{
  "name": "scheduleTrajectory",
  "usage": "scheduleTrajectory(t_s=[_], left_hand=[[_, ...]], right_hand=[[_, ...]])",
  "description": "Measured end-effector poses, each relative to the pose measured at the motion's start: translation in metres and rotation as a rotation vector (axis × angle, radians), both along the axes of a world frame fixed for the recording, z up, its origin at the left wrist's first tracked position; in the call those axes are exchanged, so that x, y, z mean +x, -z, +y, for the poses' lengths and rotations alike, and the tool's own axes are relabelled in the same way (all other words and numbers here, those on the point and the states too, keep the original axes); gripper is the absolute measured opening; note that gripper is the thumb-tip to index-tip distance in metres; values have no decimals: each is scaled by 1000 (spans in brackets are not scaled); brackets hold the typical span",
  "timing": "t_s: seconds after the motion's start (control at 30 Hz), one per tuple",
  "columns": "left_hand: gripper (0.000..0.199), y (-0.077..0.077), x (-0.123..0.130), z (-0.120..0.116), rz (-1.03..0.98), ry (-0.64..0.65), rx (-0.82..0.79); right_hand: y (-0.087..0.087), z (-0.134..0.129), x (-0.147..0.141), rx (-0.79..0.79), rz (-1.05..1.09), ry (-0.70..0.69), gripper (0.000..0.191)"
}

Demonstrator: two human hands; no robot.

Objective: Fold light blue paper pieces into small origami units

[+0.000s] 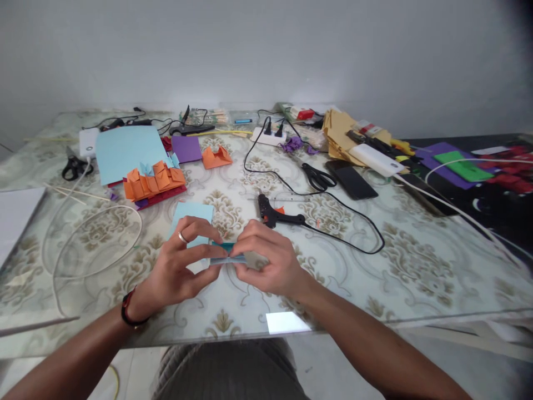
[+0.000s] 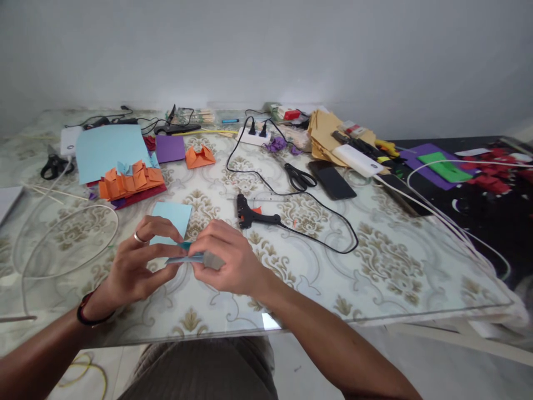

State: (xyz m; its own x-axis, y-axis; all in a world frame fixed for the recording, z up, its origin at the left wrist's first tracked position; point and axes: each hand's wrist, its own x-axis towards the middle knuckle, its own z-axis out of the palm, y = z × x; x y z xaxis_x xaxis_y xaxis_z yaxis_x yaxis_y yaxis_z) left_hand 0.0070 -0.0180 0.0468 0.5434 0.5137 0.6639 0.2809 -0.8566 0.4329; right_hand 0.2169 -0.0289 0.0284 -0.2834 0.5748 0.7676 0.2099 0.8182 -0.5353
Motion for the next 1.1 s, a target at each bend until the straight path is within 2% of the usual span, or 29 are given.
scheduleTrajectory(t_s=[0.5, 0.73, 0.9, 1.0, 1.1], left_hand=[[13, 4, 0, 0, -8, 15, 0], [12, 1, -4, 4, -15, -12, -2], [13, -2, -7, 5, -40, -78, 20], [15, -2, -6, 3, 1, -107, 74], [14, -1, -4, 0, 17, -91, 102]], right_hand=[[-1, 0, 1, -8, -38, -35, 12], [-6, 2, 5, -7, -23, -22, 13], [-13, 3, 14, -73, -5, 40, 16], [-12, 3, 15, -85, -26, 14, 18], [-6, 3, 10, -20, -68, -17, 19]])
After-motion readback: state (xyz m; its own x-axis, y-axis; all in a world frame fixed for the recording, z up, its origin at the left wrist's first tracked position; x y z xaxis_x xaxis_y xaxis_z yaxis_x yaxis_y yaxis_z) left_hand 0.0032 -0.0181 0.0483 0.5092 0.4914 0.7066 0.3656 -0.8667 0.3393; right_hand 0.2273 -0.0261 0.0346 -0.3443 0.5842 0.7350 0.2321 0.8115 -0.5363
